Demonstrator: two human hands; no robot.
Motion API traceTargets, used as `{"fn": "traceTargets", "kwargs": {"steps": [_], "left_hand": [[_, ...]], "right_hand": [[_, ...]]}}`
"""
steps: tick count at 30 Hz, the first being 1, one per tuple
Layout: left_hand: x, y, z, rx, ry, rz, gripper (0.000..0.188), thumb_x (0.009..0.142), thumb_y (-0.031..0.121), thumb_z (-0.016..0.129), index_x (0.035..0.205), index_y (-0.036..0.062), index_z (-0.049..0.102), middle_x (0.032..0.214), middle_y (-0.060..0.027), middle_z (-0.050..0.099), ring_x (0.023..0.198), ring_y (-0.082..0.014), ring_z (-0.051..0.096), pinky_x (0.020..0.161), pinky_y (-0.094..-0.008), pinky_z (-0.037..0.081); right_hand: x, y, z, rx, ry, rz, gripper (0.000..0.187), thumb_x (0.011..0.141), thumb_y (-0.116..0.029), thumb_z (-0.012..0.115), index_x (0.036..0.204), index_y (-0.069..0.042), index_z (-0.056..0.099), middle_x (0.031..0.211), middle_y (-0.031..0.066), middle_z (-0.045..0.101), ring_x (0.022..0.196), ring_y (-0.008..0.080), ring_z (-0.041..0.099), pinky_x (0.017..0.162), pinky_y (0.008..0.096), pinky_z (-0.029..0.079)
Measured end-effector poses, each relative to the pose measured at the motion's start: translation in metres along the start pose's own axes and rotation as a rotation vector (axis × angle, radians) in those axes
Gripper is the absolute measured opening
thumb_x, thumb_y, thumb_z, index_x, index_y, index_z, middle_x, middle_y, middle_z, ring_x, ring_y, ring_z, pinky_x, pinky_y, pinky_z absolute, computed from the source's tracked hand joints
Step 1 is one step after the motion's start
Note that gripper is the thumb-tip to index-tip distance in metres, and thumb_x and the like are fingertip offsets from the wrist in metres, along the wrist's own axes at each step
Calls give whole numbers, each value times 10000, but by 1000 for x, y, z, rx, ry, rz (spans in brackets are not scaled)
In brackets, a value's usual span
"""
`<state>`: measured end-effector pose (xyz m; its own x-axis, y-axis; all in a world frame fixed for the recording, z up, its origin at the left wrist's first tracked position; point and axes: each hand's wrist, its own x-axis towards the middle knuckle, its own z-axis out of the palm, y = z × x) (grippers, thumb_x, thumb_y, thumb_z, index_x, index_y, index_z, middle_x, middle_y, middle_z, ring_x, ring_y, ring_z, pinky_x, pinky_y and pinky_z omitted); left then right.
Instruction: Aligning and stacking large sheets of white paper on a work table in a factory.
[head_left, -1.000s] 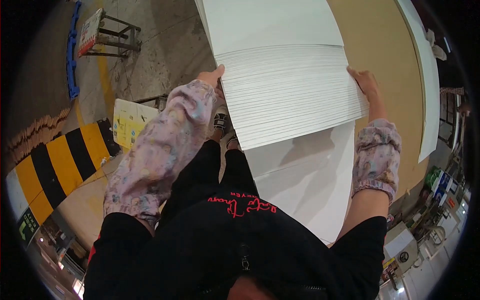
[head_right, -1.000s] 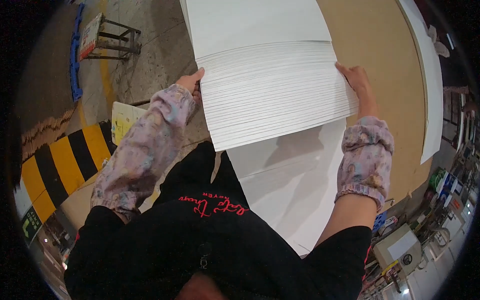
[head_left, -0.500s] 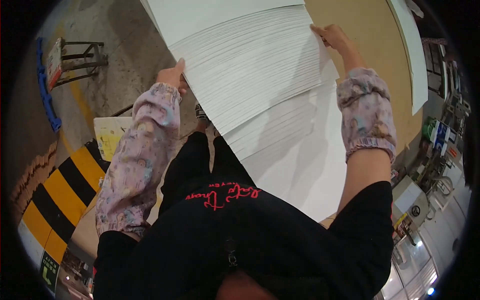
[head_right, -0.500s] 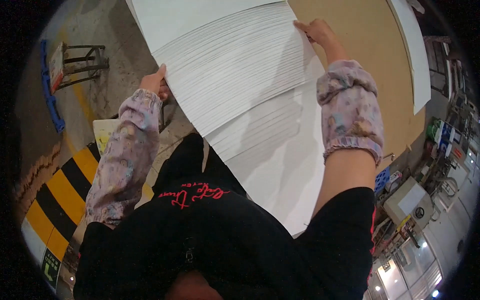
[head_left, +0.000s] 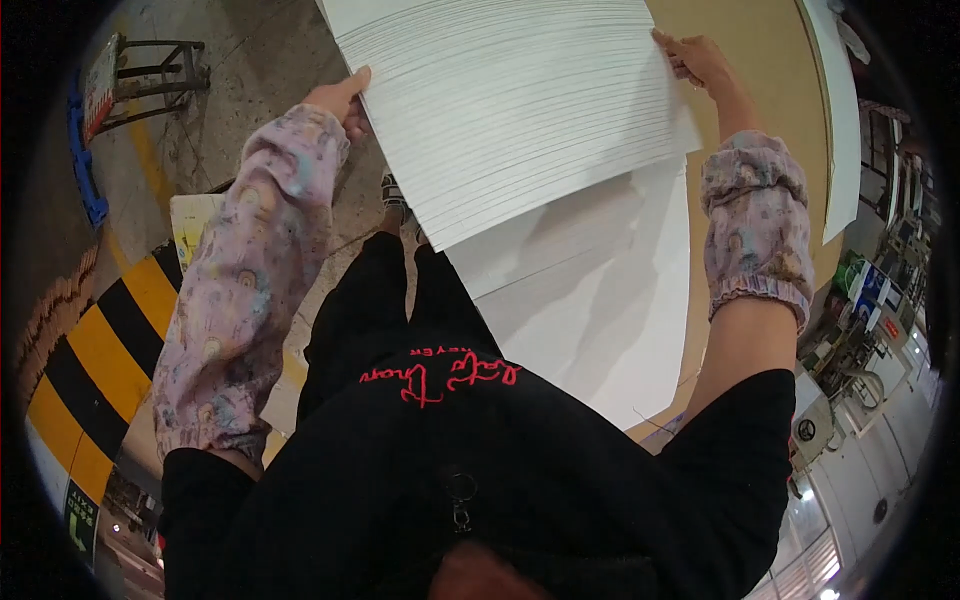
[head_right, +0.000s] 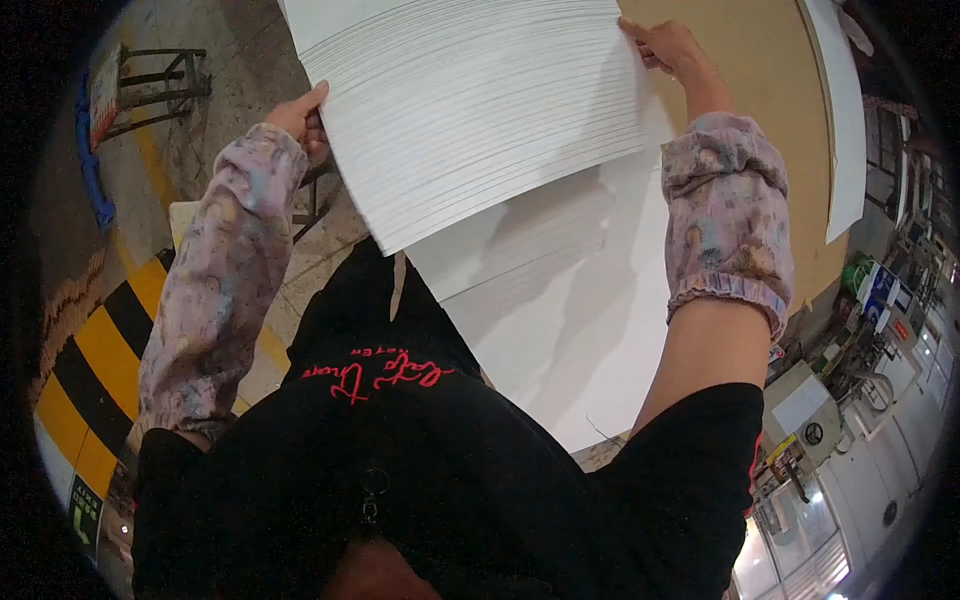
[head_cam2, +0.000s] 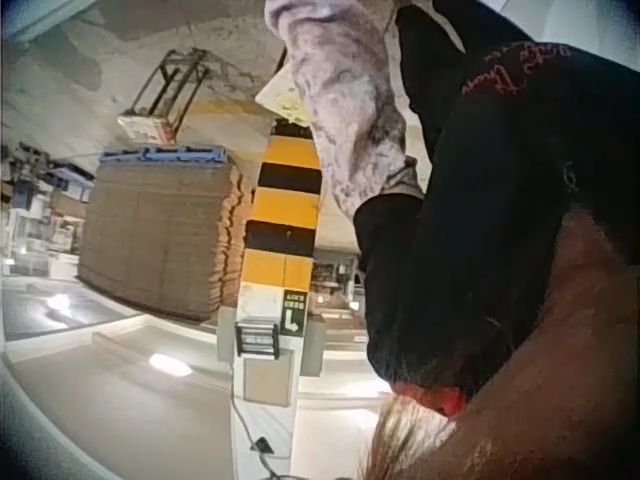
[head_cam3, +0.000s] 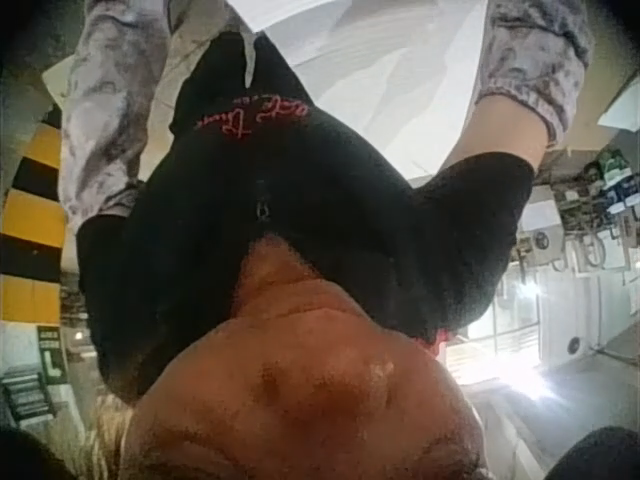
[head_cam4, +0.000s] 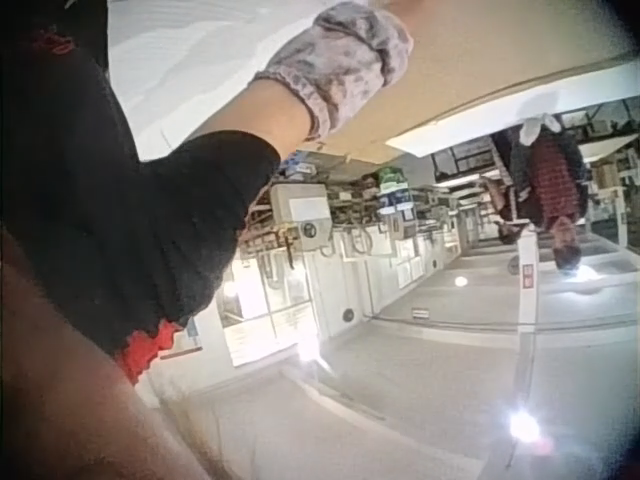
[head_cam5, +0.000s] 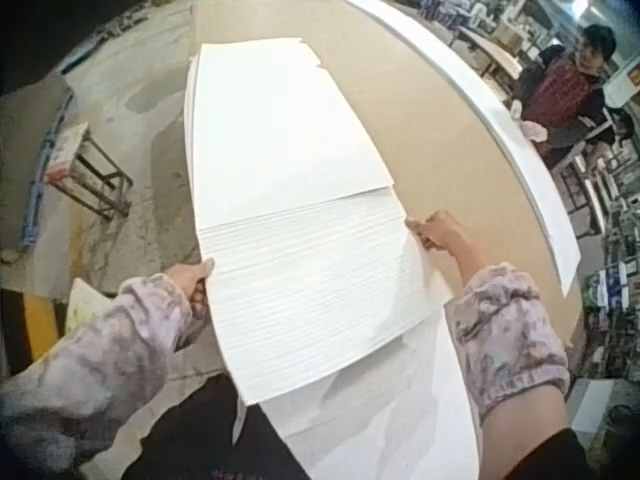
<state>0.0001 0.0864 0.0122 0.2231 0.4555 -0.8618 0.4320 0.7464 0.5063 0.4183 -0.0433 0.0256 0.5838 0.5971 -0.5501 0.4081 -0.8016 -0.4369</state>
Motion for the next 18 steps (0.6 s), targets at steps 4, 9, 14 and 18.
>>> {"fn": "traceTargets", "kwargs": {"steps": [4,9,14,18], "left_hand": [[0,-6,15,282,232,-34,564,770,510,537,893,-39,583,695,-105,577,484,-147,525,442,-264,454],[-5,-4,12,433,176,91,565,779,506,515,901,-39,603,730,-106,602,529,-161,566,506,-257,483],[8,-18,2,503,139,191,544,783,477,528,943,-39,591,781,-111,621,610,-148,598,569,-242,491],[6,-23,27,99,82,265,376,792,363,602,962,28,585,731,-13,577,582,-77,505,515,-217,440]], "right_hand": [[-7,2,6,38,-17,11,415,727,-446,632,674,-34,612,570,35,531,488,94,468,410,206,298],[-3,4,5,36,10,-61,395,756,-440,608,697,-51,575,603,-1,509,525,59,457,435,199,312],[-11,25,18,147,-20,-92,299,768,-336,631,796,-40,600,693,-4,556,615,60,485,538,198,361],[-9,32,11,335,0,-70,274,761,-267,654,884,-28,607,762,7,591,678,76,514,622,200,394]]}}
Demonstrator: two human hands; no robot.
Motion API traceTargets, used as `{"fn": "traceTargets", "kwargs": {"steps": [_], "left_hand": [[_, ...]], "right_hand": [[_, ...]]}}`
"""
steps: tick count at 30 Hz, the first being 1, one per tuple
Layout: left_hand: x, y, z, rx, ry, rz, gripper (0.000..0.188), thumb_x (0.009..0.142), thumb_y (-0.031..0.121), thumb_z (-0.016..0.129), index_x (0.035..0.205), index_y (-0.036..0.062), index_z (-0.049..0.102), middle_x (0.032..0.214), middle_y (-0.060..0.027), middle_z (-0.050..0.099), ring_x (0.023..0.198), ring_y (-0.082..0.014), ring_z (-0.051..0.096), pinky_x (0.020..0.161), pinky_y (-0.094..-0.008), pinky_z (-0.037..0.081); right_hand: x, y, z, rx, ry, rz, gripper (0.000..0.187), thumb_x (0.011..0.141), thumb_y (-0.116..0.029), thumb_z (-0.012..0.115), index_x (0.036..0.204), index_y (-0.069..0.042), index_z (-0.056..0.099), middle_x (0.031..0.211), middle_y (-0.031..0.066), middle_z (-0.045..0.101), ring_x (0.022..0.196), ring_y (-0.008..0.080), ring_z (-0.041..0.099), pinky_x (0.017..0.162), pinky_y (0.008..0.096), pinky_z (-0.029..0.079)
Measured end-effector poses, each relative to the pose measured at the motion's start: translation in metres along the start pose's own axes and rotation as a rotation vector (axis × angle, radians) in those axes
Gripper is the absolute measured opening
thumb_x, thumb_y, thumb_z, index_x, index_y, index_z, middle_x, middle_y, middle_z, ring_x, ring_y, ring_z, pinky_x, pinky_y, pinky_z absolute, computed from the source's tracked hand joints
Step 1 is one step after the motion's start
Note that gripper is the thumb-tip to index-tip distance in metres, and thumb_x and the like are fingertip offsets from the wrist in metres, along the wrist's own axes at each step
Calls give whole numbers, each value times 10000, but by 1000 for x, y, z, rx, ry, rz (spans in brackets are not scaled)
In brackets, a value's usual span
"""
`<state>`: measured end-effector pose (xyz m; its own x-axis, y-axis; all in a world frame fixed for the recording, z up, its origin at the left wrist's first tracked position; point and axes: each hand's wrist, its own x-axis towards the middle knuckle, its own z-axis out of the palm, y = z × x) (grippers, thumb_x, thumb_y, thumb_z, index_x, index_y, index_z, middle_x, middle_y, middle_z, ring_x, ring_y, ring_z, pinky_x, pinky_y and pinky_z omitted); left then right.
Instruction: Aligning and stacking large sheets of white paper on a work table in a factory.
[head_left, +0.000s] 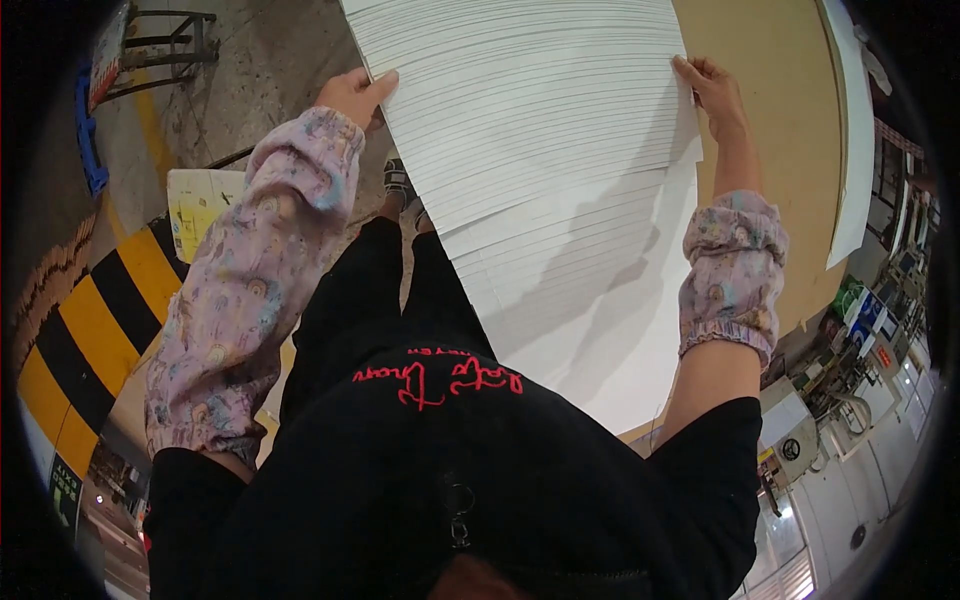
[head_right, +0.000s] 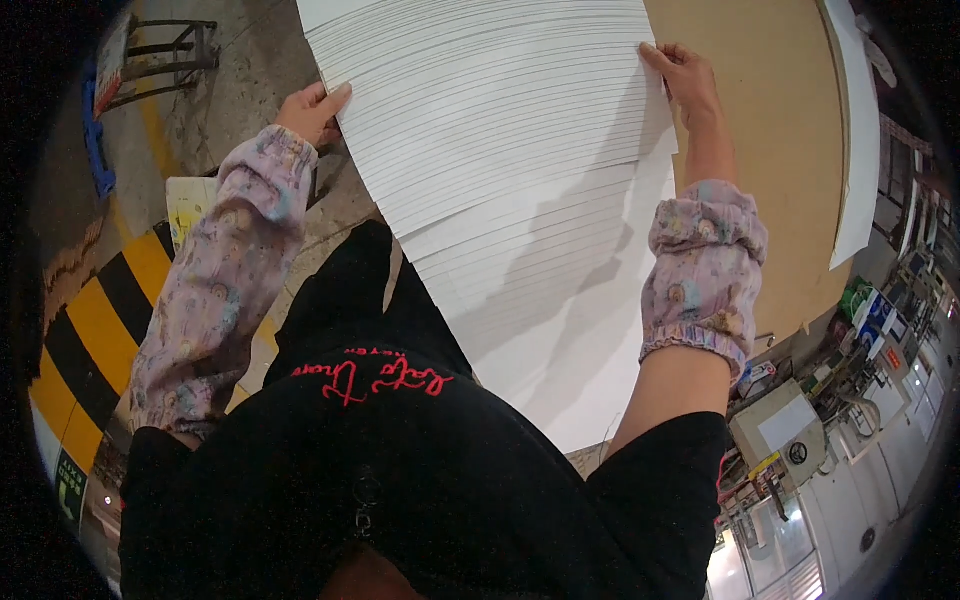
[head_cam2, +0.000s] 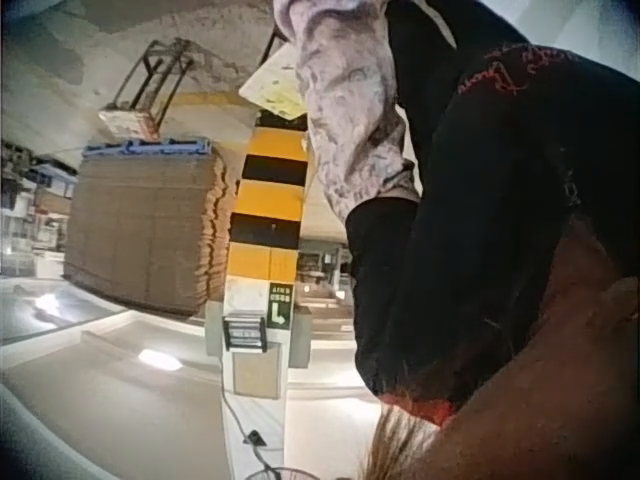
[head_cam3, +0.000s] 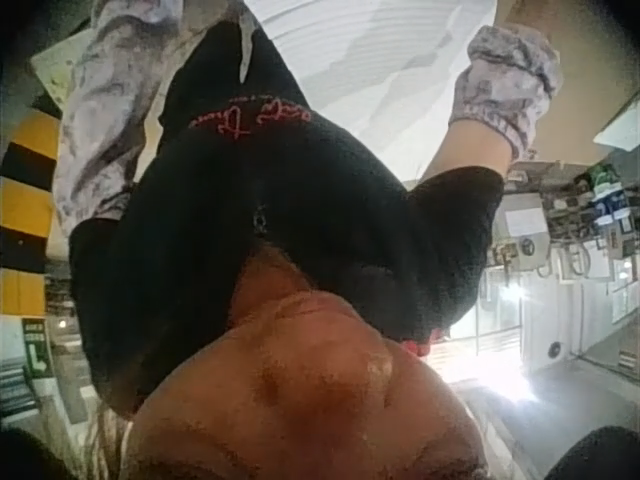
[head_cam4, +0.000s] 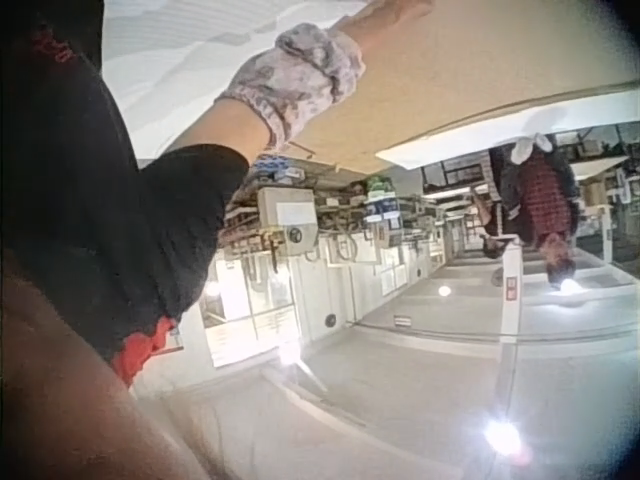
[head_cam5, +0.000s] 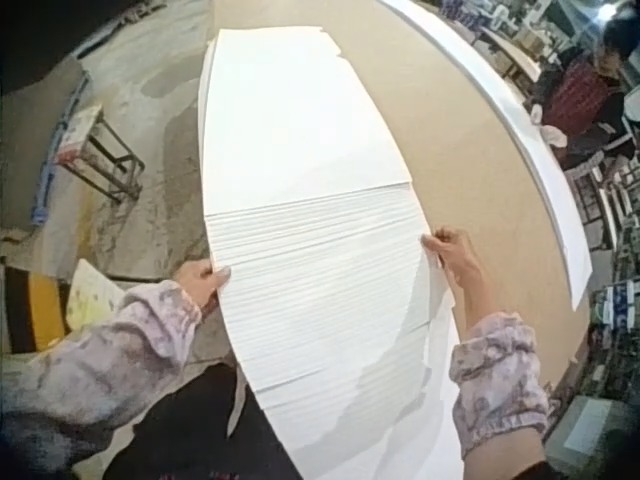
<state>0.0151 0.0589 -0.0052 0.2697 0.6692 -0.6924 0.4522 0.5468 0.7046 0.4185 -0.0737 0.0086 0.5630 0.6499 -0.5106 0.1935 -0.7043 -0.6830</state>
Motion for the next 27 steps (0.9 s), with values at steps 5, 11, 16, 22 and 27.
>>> {"fn": "traceTargets", "kwargs": {"steps": [5,11,16,22,27], "left_hand": [[7,-1,-15,107,-86,-40,362,802,278,596,1043,11,558,855,-48,614,708,-103,572,614,-236,478],[10,-17,-27,-123,-154,2,346,808,251,600,1063,24,544,904,-44,606,744,-105,569,647,-240,473],[3,-10,-23,-165,-171,-16,328,818,218,592,1079,28,534,951,-36,597,804,-110,570,708,-251,474],[15,-28,-24,-212,-139,98,308,811,221,600,1045,24,562,923,-31,604,785,-97,564,683,-231,463],[10,-29,-17,-146,-79,123,292,806,245,601,999,26,594,864,-22,616,737,-81,550,662,-220,448]], "right_hand": [[-3,23,24,352,162,-73,216,753,-213,665,870,-40,611,777,5,593,705,86,521,657,218,413],[-10,12,33,409,194,-44,200,758,-210,655,856,-40,613,785,5,595,731,88,519,688,218,404],[-7,12,28,403,121,-48,214,770,-218,638,884,-38,612,811,10,596,757,94,521,722,221,397],[0,19,26,442,67,-59,273,761,-210,643,938,-8,597,864,53,600,797,137,542,750,250,412],[7,30,21,463,41,-49,259,774,-212,633,944,-20,595,860,44,604,793,128,544,744,248,416]]}}
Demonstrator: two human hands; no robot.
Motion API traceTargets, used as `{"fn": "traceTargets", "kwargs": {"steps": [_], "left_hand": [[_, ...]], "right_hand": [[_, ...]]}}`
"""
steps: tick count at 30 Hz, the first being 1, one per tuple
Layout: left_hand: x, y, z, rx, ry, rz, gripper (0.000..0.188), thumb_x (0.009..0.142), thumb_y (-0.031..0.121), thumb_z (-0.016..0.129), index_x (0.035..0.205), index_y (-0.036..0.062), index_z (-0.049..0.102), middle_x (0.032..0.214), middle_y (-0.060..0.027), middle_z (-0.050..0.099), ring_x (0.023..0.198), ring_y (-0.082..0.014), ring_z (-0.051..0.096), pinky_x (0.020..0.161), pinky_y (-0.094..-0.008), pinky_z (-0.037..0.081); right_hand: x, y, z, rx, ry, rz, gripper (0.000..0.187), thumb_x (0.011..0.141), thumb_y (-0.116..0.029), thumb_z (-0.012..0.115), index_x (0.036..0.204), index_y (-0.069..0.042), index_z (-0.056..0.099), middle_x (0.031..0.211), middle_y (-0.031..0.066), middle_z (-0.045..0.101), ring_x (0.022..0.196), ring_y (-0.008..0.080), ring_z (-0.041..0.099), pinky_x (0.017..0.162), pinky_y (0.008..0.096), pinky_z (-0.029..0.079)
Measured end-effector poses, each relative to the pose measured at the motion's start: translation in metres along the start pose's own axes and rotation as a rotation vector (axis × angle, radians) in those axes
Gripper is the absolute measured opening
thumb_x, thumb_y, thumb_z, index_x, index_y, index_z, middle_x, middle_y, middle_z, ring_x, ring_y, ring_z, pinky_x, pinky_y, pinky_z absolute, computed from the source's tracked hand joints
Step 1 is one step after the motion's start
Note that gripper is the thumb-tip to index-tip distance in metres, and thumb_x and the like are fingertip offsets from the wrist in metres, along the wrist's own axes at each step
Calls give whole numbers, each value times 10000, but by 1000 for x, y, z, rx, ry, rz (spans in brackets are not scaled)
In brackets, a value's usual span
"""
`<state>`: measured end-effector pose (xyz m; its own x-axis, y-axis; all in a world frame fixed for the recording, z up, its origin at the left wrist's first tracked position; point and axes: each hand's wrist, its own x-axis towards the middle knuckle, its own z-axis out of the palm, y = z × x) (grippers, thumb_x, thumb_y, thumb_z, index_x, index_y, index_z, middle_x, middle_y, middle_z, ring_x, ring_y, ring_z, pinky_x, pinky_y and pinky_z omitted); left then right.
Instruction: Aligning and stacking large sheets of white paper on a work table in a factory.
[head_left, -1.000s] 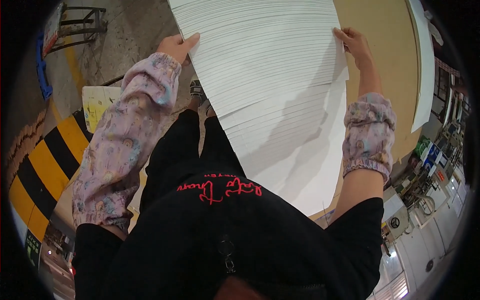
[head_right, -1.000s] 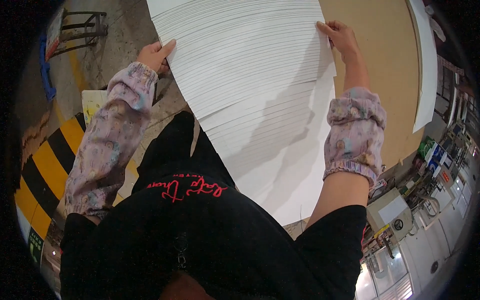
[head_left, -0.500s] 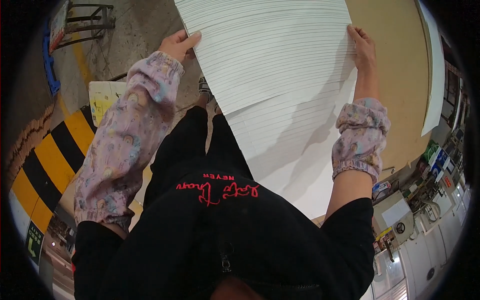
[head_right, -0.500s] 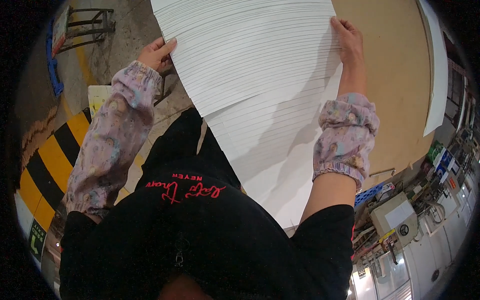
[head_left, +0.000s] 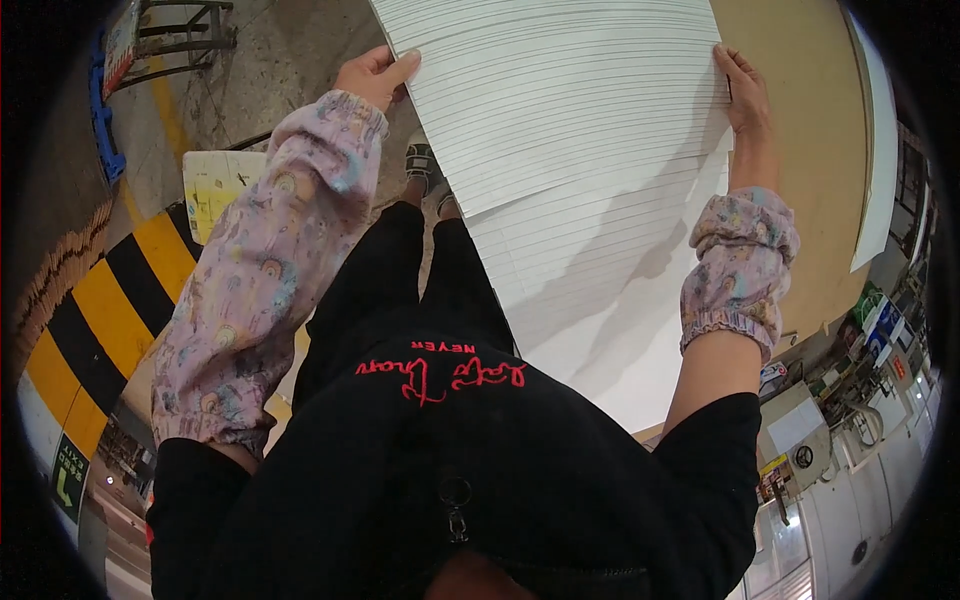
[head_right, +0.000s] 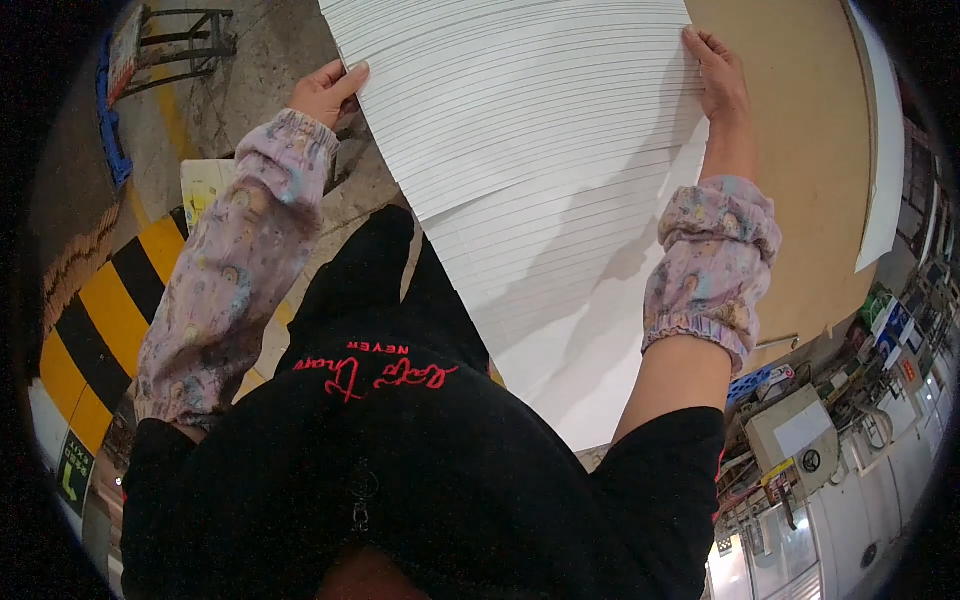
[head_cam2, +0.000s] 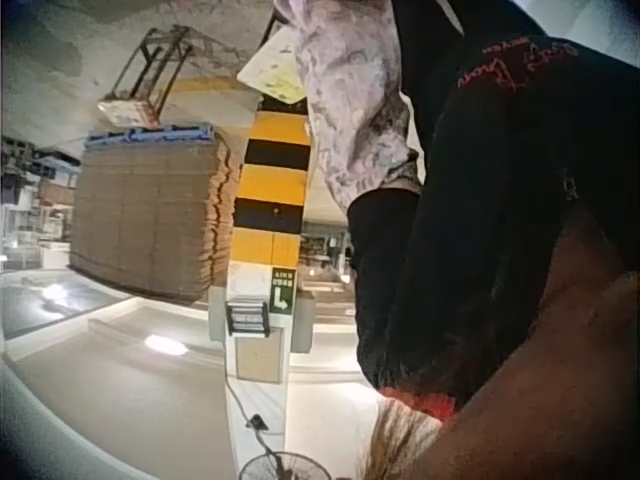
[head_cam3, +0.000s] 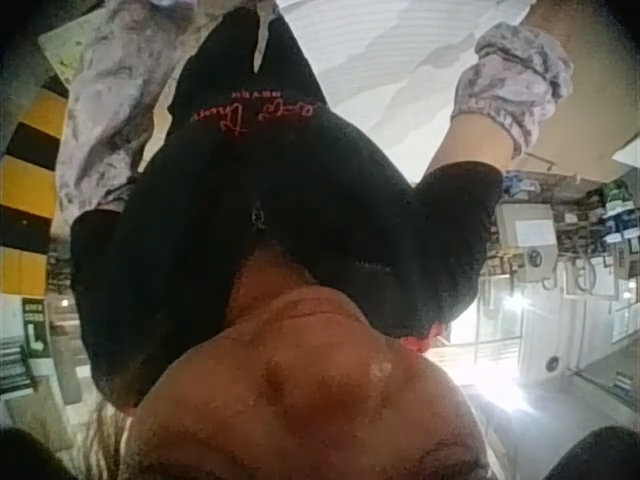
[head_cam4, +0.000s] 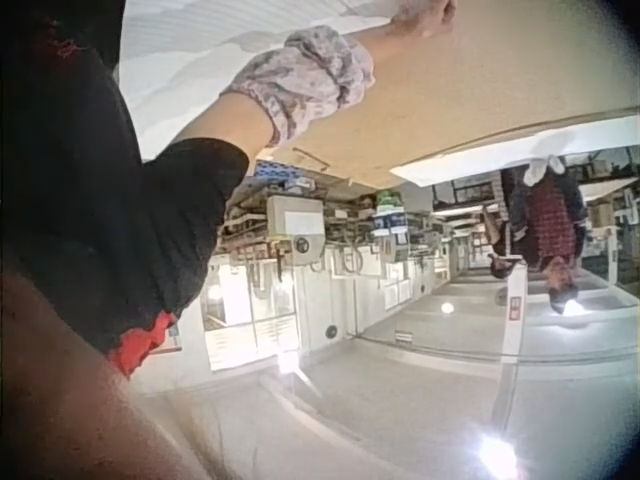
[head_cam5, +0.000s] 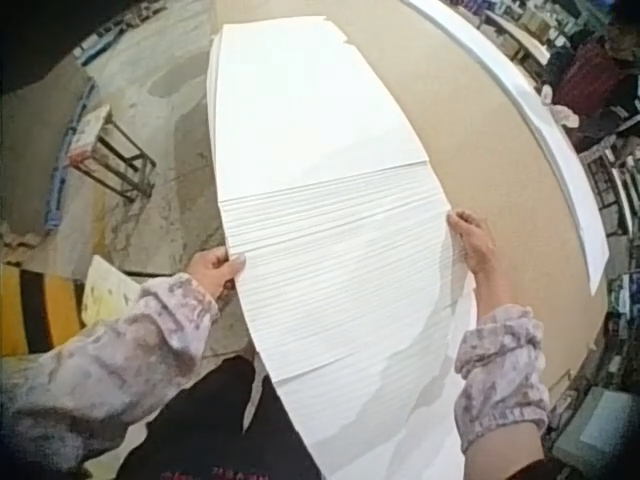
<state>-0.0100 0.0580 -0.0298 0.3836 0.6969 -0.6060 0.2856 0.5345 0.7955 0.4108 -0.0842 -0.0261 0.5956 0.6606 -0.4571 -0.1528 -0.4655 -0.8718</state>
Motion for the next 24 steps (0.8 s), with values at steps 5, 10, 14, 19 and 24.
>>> {"fn": "traceTargets", "kwargs": {"steps": [5,10,14,19,24], "left_hand": [[-1,1,-1,157,38,23,287,801,257,601,969,24,608,826,-26,622,700,-80,549,644,-220,442],[-4,-5,4,160,78,108,286,802,251,592,952,8,608,813,-40,625,674,-91,548,624,-228,433],[-7,-2,7,304,152,175,272,804,236,579,945,4,607,787,-64,626,662,-105,549,631,-256,435],[-10,0,9,316,169,144,263,801,226,577,938,4,610,774,-67,628,674,-118,559,650,-272,440],[-14,5,10,332,160,167,270,806,231,565,943,1,606,783,-71,629,697,-122,564,655,-272,440]], "right_hand": [[-3,-4,2,23,-12,14,236,777,-202,632,929,-25,597,855,37,606,782,112,548,731,233,423],[-2,-4,-1,57,-42,1,233,775,-196,634,929,-25,599,863,38,608,784,110,554,728,230,432],[-3,-5,0,86,-45,15,223,768,-185,642,933,-40,601,870,36,608,786,114,557,731,235,439],[-8,-8,1,87,7,6,222,760,-176,650,930,-41,601,865,31,608,781,118,559,728,231,441],[-6,-4,-3,109,-87,-1,191,758,-179,651,898,-57,605,820,21,605,748,116,558,693,226,445]]}}
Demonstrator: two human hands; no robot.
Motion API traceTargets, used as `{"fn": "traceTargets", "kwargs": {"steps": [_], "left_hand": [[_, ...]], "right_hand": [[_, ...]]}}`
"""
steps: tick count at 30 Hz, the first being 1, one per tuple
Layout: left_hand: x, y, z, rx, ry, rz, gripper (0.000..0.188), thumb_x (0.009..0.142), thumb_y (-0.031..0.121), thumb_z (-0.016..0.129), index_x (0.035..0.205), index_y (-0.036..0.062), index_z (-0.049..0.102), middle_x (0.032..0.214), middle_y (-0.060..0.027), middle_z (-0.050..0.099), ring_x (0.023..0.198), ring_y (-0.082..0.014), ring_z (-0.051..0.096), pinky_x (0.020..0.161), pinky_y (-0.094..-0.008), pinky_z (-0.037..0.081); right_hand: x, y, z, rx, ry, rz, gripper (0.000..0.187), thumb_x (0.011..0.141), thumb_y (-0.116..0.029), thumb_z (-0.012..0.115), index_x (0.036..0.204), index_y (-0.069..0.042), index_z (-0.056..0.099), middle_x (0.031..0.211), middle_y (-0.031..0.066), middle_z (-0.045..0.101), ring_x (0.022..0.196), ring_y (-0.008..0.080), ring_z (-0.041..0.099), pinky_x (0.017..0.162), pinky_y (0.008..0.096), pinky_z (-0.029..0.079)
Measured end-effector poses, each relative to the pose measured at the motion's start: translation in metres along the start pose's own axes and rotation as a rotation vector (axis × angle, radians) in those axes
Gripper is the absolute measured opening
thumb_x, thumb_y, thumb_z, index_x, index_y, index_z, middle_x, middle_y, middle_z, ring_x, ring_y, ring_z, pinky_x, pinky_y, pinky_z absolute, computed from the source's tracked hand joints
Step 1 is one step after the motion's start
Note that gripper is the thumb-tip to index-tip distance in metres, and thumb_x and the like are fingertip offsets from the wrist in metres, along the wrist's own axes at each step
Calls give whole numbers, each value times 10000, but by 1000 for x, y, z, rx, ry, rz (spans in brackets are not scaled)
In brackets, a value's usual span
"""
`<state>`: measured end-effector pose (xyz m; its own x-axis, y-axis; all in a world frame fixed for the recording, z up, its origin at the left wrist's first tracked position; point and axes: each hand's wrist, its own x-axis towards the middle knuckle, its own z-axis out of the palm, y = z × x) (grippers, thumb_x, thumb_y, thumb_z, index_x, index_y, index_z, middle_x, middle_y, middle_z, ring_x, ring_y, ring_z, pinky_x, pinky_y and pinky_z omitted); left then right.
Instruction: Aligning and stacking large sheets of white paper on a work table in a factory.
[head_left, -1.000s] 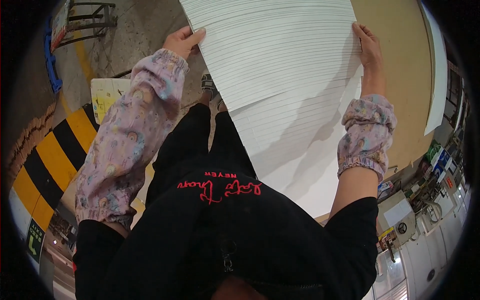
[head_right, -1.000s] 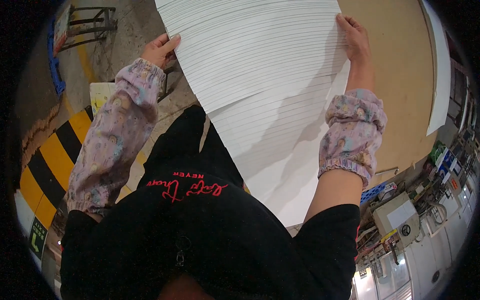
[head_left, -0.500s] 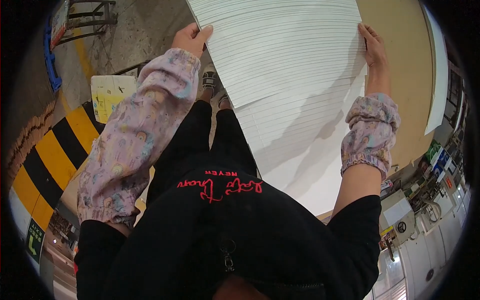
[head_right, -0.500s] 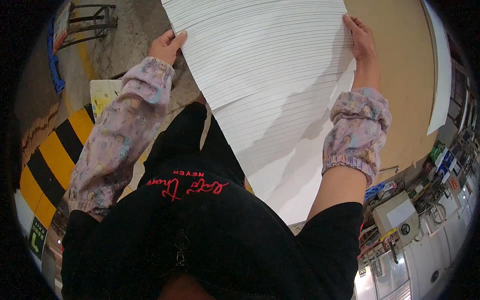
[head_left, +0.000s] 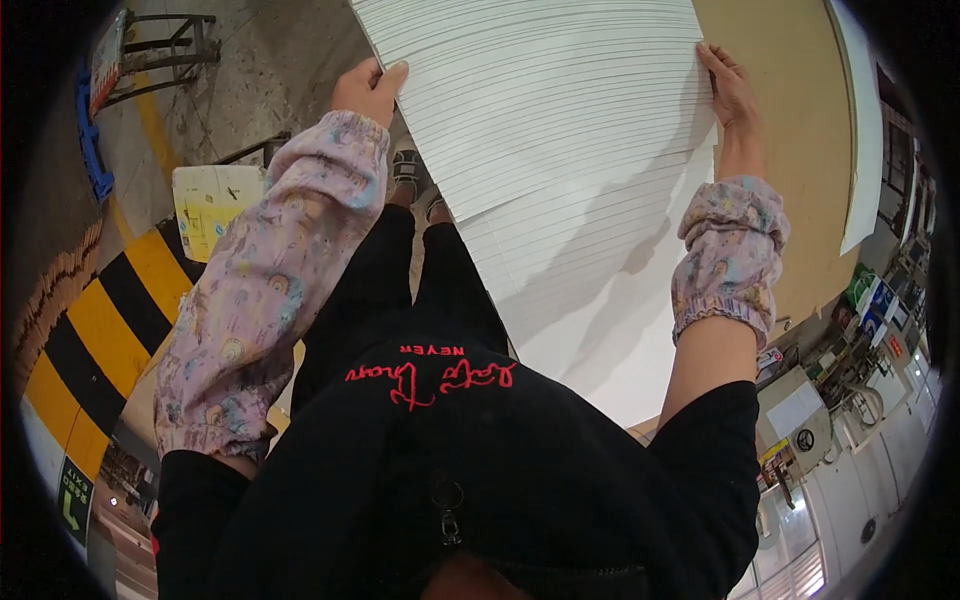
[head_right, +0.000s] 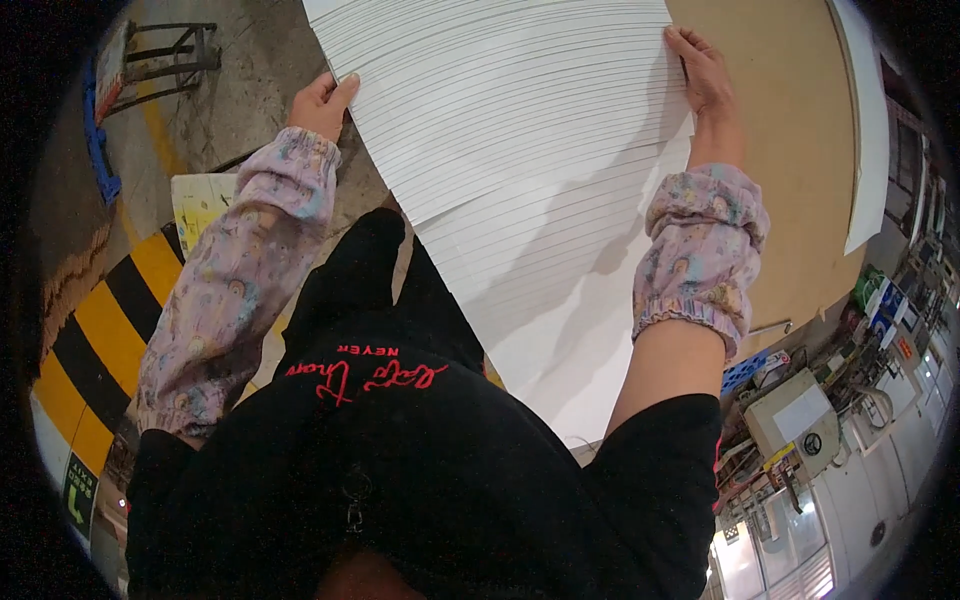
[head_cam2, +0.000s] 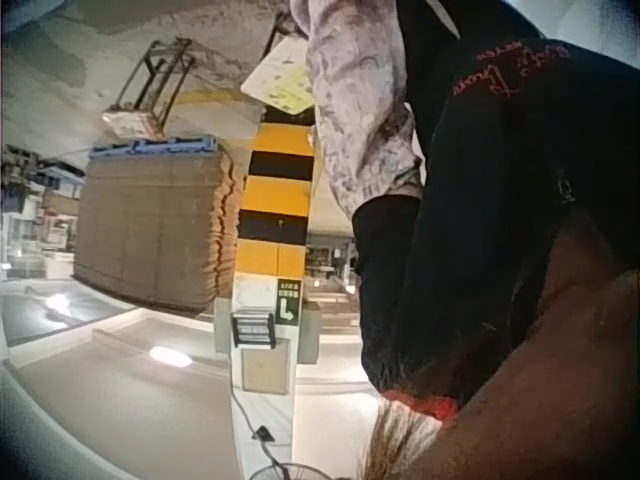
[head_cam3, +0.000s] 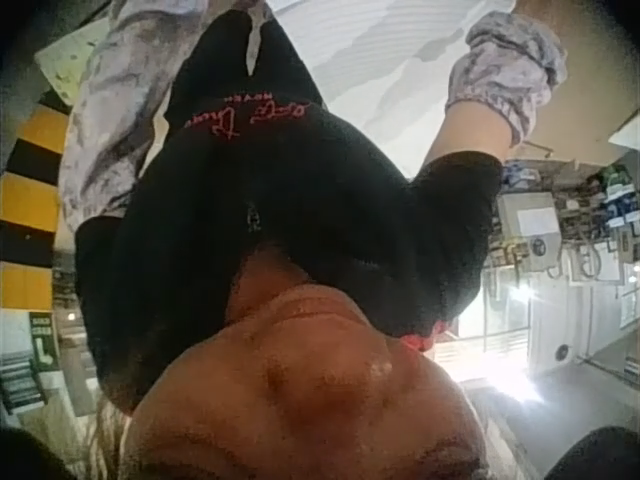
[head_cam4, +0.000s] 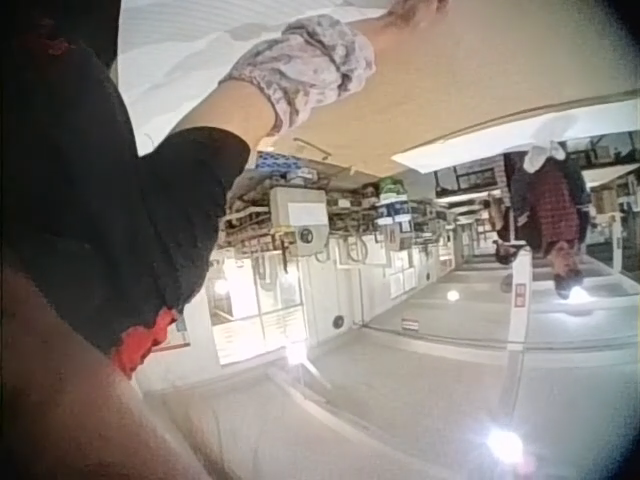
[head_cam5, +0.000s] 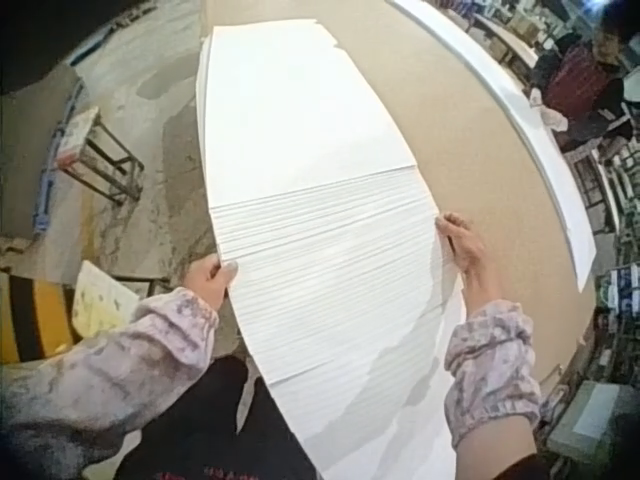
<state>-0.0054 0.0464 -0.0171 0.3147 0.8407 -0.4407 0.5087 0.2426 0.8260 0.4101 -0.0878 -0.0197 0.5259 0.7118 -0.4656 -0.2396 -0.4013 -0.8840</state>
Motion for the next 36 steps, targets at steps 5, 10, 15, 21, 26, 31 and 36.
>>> {"fn": "traceTargets", "kwargs": {"steps": [5,10,15,21,26,31,36], "left_hand": [[5,-6,-5,38,-29,-23,277,810,234,554,951,-1,599,787,-74,625,698,-120,557,661,-267,434],[8,-10,-3,34,-5,22,286,815,234,551,957,-11,587,784,-75,619,699,-115,545,661,-265,429],[23,-29,-5,-36,-40,56,289,819,239,552,939,-22,584,798,-71,623,713,-114,548,665,-265,430],[16,-21,-3,20,0,55,285,816,243,558,931,-16,590,774,-67,617,684,-100,535,648,-262,427],[15,-21,-5,-17,-17,4,284,815,241,556,940,-12,592,775,-77,617,692,-113,544,654,-264,429],[10,-11,-5,79,-22,-5,283,812,240,556,949,-5,594,764,-73,617,680,-122,548,650,-266,431],[16,-23,-7,27,1,40,280,809,236,558,941,-8,598,739,-74,615,661,-131,550,639,-276,434]], "right_hand": [[-2,-2,9,-118,-5,0,174,775,-187,634,878,-50,603,780,-1,589,701,90,529,657,215,422],[-14,-11,13,-484,7,74,169,799,-233,608,838,-69,606,713,-44,553,606,47,446,567,199,343],[-15,-4,11,-383,-2,11,177,801,-262,604,793,-85,595,687,-59,532,590,31,408,534,193,291],[-11,0,0,-361,-87,24,196,796,-265,613,822,-73,588,714,-47,544,619,40,431,569,187,317],[-9,2,-1,-332,-108,34,194,791,-263,619,840,-79,585,739,-44,550,663,46,456,614,190,347],[-7,3,-9,-337,-147,61,186,792,-260,618,857,-89,585,749,-49,551,686,47,470,643,190,359],[-2,0,-4,-365,-198,76,167,798,-247,613,853,-91,588,751,-51,552,682,48,466,629,200,355]]}}
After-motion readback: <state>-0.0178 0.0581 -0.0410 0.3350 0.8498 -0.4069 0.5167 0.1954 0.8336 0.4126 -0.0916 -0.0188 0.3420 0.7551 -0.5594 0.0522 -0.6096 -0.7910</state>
